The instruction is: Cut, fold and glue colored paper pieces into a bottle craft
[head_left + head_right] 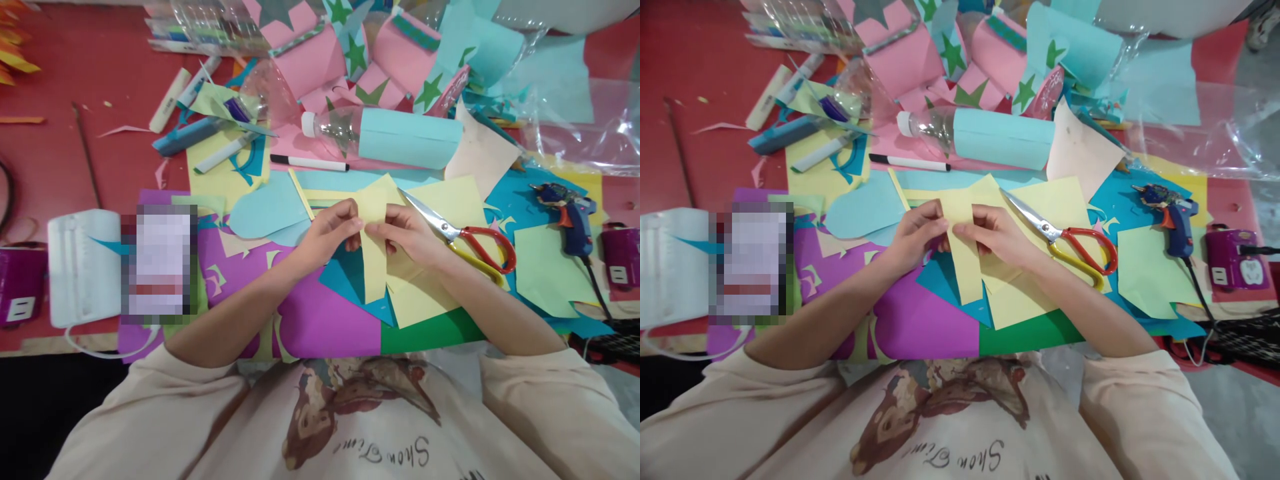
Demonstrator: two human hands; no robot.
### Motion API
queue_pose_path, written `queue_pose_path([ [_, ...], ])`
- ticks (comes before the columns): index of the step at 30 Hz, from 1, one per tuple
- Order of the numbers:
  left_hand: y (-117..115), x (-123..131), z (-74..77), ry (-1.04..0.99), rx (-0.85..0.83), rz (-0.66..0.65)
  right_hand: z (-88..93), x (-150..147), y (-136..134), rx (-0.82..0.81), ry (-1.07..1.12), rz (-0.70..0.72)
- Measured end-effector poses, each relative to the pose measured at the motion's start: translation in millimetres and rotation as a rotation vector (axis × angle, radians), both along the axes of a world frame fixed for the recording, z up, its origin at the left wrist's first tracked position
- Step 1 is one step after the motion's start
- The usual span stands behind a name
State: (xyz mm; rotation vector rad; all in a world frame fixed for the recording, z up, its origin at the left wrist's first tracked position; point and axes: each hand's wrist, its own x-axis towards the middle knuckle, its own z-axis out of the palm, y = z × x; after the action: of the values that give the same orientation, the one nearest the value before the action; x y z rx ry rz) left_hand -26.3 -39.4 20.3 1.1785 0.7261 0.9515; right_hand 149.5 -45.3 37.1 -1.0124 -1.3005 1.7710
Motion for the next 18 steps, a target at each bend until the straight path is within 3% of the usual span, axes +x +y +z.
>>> queue_pose_path([
  [3,2,-5,-2.8,-0.071,0.000,0.064,-1.2,5,5,-0.044,0.022,-0.114],
  [6,3,-6,-4.5,0.022,0.011,0.173,1.0,9,10,-0.030,0.044,-0.225],
  [10,4,2,-5.7,0.051,0.182,0.279,7.2,10,14,-0.029,0.053,-0.387],
  [13,3,5,-6.9,0.098,0.258,0.245,9.6,10,15,-0.024,0.052,-0.460],
  [18,-1,1,-2.9,0.302,0.051,0.149,9.2,13,17,0.024,0.074,-0.596],
])
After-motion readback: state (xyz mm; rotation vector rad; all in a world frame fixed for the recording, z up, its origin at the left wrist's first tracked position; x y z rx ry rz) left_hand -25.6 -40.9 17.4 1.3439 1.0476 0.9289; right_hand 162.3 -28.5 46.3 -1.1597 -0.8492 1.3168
